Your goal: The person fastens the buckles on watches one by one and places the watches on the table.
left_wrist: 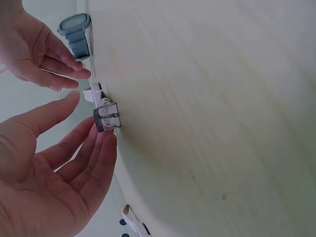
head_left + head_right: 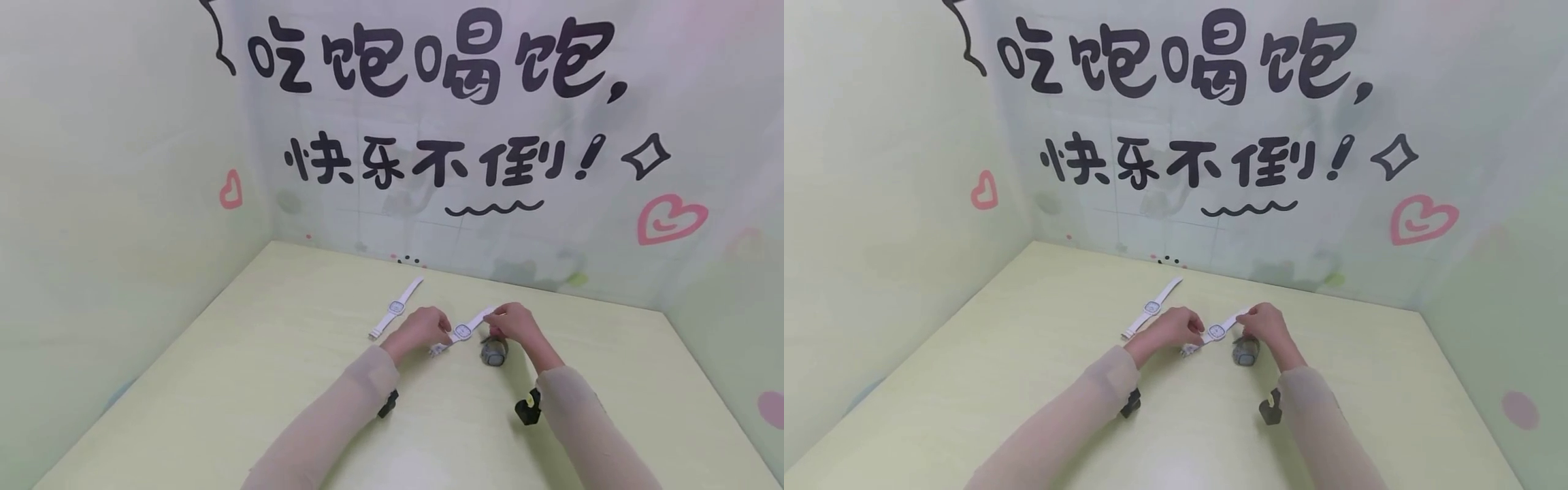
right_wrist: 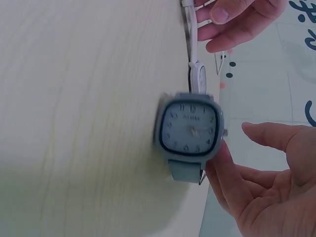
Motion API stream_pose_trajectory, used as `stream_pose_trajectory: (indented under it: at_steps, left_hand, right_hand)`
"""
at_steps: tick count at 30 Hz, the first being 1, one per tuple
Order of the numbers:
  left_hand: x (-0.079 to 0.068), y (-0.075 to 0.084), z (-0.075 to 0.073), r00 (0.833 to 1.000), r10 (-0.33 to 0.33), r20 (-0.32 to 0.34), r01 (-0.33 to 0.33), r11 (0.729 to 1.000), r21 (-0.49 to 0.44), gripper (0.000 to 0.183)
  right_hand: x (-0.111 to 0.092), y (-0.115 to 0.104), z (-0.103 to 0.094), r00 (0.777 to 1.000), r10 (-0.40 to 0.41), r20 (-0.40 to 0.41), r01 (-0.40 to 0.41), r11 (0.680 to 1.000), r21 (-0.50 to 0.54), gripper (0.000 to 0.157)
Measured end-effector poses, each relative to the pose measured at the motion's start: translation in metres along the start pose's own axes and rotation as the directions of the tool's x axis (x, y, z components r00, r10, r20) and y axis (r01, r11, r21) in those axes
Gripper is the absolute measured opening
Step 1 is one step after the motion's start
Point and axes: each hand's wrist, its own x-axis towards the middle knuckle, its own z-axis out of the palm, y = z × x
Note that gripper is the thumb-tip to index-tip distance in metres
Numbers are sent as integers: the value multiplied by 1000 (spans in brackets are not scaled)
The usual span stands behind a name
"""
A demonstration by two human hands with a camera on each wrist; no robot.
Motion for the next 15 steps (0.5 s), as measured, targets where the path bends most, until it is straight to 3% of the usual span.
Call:
stream_pose_trajectory:
  at_steps: [4,9,15]
  left_hand:
    - [3,2,1,1000,-5,7,5,999,36,32]
    - [4,5,3,1000,-23,11,22,997,74,34]
    - [5,8,5,999,-44,28,41,994,97,36]
  right_hand:
    - [7,3,1,999,47,15,-48,996,80,49]
    - [12,6,4,999,36,21,-39,983,180,55]
    - [12,2,4,994,42,105,-82,907,414,64]
